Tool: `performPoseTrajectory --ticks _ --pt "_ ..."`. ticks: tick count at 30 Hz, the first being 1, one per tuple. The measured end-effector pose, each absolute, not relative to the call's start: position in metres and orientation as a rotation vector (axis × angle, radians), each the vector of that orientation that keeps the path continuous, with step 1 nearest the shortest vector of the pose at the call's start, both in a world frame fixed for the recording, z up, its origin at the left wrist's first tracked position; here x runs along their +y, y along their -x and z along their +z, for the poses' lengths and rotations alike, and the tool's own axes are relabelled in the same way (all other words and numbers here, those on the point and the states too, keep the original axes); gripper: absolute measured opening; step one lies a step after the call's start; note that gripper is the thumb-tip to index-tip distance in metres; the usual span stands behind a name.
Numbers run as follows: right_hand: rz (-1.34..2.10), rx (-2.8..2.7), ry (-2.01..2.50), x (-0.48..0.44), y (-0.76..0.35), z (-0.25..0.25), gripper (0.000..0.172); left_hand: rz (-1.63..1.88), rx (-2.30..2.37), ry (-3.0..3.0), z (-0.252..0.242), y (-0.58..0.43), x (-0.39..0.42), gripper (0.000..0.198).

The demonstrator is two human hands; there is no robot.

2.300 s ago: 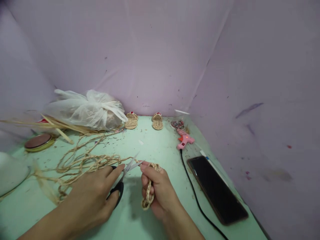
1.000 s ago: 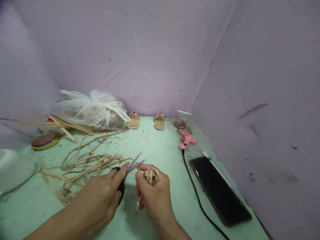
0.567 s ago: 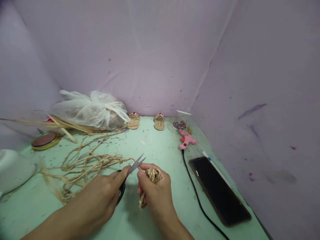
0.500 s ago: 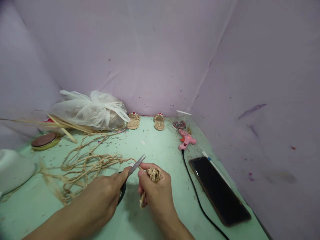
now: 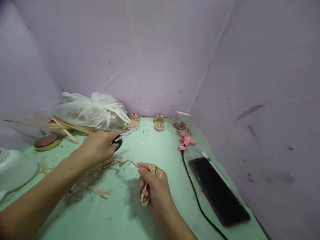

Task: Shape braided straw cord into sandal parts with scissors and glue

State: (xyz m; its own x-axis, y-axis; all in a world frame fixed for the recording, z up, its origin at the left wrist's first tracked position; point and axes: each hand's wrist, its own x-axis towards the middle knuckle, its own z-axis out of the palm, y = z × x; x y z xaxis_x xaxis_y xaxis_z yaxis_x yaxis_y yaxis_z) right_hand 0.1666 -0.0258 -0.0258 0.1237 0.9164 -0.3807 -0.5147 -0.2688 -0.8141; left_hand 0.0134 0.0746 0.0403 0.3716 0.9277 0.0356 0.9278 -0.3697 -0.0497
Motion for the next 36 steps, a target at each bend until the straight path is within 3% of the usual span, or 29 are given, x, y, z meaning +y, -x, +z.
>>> performPoseTrajectory --ticks 5,12,16,20,25,30,36 --pt "1.48 -0.476 1.138 -0.024 -0.169 -0.026 0.038 0.126 -1.659 2.62 0.016 -0.042 0.121 0.017" --pt "1.492 -0.487 1.103 -0.023 -0.169 -0.028 0.037 0.211 -1.704 2.716 -0.009 -0.048 0.129 0.03" --pt "1.478 -0.494 1.133 -0.023 -0.169 -0.027 0.038 0.011 -1.757 2.749 0.002 -0.047 0.114 0.019" --pt "1.481 -0.494 1.111 -0.023 -0.172 -0.027 0.035 -0.272 -1.73 2.935 0.023 -0.039 0.086 0.032" --pt "1.462 -0.487 1.104 -0.022 -0.174 -0.029 0.034 -0.949 -2.036 3.097 0.034 -0.014 0.068 0.031" --pt "1.466 -0.482 1.117 -0.022 -0.172 -0.028 0.033 -0.749 -2.25 3.295 0.028 0.001 0.068 0.024" --pt "1.476 -0.487 1.113 -0.022 -0.172 -0.029 0.033 -0.747 -2.035 3.436 0.011 -0.008 0.067 0.024"
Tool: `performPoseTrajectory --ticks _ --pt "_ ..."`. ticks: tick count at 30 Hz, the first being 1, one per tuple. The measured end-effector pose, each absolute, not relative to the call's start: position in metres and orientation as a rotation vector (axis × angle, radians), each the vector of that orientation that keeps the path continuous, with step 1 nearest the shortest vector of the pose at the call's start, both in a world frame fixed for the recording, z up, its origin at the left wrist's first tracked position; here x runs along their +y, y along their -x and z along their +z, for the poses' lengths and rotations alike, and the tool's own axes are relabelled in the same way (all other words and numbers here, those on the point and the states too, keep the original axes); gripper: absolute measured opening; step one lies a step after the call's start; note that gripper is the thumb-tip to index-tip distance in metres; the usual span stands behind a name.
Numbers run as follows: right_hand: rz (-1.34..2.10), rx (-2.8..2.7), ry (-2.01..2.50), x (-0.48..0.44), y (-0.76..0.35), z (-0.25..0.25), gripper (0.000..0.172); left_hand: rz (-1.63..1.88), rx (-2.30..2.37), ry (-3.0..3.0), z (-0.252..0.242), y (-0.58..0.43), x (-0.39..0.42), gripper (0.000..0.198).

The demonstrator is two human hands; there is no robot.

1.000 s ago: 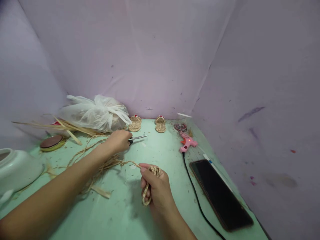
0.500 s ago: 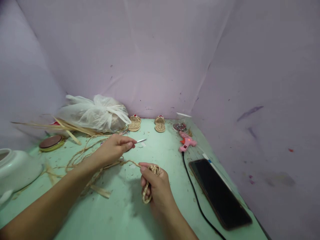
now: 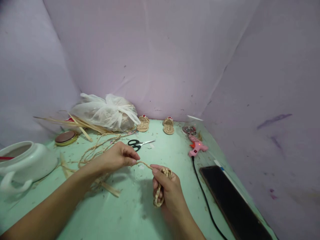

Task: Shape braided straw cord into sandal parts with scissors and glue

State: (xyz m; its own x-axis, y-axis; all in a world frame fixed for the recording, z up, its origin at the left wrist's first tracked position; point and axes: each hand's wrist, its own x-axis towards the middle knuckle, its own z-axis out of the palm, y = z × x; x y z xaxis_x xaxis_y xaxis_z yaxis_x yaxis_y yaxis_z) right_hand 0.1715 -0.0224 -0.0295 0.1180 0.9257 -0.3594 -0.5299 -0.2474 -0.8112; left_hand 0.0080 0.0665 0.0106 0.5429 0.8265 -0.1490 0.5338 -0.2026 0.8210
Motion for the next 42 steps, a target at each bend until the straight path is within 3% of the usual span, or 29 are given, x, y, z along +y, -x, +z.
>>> performPoseTrajectory --ticks 8,13,20,27,34,42 --pt "1.495 -0.421 1.121 -0.021 -0.174 -0.03 0.034 0.415 1.298 -2.091 0.003 -0.01 0.067 0.013" --pt "1.487 -0.401 1.128 -0.02 -0.176 -0.029 0.032 0.472 1.428 -2.174 0.003 -0.005 0.072 0.024" --pt "1.443 -0.486 1.197 -0.02 -0.179 -0.03 0.029 0.201 1.035 -2.231 0.008 -0.004 0.069 0.027" --pt "0.848 -1.114 1.613 -0.014 -0.198 -0.027 0.028 -0.033 1.025 -2.42 0.021 0.001 0.053 0.02" --pt "1.365 -1.335 1.507 -0.024 -0.177 -0.028 0.02 -0.126 1.016 -2.559 0.024 -0.012 0.036 0.022" --pt "1.542 -1.329 1.445 -0.029 -0.166 -0.042 0.027 -0.156 1.068 -2.512 0.026 -0.019 0.036 0.022"
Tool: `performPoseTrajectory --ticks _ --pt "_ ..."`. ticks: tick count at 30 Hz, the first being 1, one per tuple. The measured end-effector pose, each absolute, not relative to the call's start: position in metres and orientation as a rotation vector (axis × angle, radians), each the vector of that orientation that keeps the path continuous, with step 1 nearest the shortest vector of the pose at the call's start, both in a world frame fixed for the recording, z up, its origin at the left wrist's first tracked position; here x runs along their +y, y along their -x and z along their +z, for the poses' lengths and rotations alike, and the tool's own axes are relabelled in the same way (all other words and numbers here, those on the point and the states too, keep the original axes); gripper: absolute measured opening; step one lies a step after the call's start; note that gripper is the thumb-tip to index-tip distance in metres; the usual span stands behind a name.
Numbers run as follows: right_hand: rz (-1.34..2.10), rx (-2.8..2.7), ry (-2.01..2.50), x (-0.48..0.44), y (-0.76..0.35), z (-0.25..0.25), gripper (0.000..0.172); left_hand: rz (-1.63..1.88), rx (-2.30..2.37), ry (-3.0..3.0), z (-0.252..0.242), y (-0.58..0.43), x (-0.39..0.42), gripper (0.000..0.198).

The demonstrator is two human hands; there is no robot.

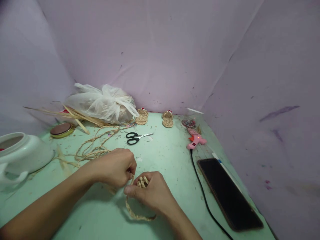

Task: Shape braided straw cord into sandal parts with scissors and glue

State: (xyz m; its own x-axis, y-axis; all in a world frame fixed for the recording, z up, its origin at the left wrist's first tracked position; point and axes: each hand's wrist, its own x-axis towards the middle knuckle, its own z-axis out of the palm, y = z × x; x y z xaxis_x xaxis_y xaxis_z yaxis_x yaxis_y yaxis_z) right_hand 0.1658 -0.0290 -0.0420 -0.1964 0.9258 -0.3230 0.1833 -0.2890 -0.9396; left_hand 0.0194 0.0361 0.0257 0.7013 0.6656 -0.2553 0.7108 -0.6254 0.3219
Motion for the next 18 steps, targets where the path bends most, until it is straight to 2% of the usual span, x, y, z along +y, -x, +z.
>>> performPoseTrajectory --ticks 5,9,14,18 --pt "1.446 -1.356 1.546 -0.031 -0.157 -0.043 0.017 -0.169 1.069 -2.461 0.019 -0.021 0.038 0.021" --pt "1.424 -1.164 1.514 -0.027 -0.156 -0.041 0.006 -0.193 1.059 -2.422 0.018 -0.016 0.047 0.021" --pt "1.544 -0.991 1.405 -0.024 -0.163 -0.039 0.034 -0.203 0.879 -2.096 0.015 -0.006 0.065 0.018" --pt "1.722 -0.926 1.384 -0.025 -0.165 -0.037 0.039 -0.09 0.751 -1.935 0.006 -0.002 0.074 0.017"
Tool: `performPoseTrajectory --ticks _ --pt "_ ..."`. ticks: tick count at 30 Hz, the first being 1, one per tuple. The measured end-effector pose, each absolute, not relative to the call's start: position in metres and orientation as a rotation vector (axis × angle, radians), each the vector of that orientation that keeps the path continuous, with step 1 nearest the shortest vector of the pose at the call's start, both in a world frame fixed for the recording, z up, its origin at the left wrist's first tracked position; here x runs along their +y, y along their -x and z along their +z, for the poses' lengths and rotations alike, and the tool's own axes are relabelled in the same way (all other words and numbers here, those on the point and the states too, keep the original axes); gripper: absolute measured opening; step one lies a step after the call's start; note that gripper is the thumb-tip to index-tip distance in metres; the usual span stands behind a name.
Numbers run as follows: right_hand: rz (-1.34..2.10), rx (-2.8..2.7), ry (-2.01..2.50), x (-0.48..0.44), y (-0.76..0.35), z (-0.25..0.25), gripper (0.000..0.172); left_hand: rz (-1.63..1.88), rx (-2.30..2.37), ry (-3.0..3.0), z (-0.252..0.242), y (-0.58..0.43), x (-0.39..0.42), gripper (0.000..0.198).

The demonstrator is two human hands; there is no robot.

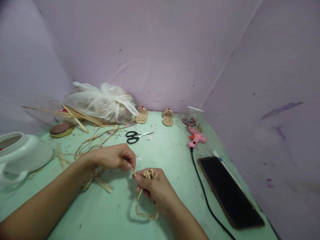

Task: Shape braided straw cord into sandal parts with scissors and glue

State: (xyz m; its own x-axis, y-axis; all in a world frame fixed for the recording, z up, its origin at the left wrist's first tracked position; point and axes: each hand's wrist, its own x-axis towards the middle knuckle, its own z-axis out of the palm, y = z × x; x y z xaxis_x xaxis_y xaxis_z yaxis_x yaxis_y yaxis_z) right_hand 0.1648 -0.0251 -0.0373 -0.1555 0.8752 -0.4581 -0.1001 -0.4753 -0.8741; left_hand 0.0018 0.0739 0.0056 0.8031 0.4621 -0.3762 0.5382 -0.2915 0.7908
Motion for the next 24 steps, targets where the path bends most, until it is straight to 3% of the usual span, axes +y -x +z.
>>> performPoseTrajectory --ticks 8,15,18,24 --pt "1.615 -0.846 1.372 -0.024 -0.161 -0.037 0.032 -0.055 0.894 -1.996 -0.002 -0.004 0.077 0.021" --pt "1.694 -0.709 1.37 -0.021 -0.164 -0.041 0.027 0.319 1.56 -2.346 -0.018 -0.013 0.093 0.027" --pt "1.7 -0.687 1.361 -0.021 -0.164 -0.039 0.026 0.247 1.646 -2.467 -0.025 -0.016 0.095 0.023" --pt "1.707 -0.677 1.354 -0.02 -0.165 -0.039 0.027 0.156 1.706 -2.608 -0.031 -0.017 0.096 0.035"
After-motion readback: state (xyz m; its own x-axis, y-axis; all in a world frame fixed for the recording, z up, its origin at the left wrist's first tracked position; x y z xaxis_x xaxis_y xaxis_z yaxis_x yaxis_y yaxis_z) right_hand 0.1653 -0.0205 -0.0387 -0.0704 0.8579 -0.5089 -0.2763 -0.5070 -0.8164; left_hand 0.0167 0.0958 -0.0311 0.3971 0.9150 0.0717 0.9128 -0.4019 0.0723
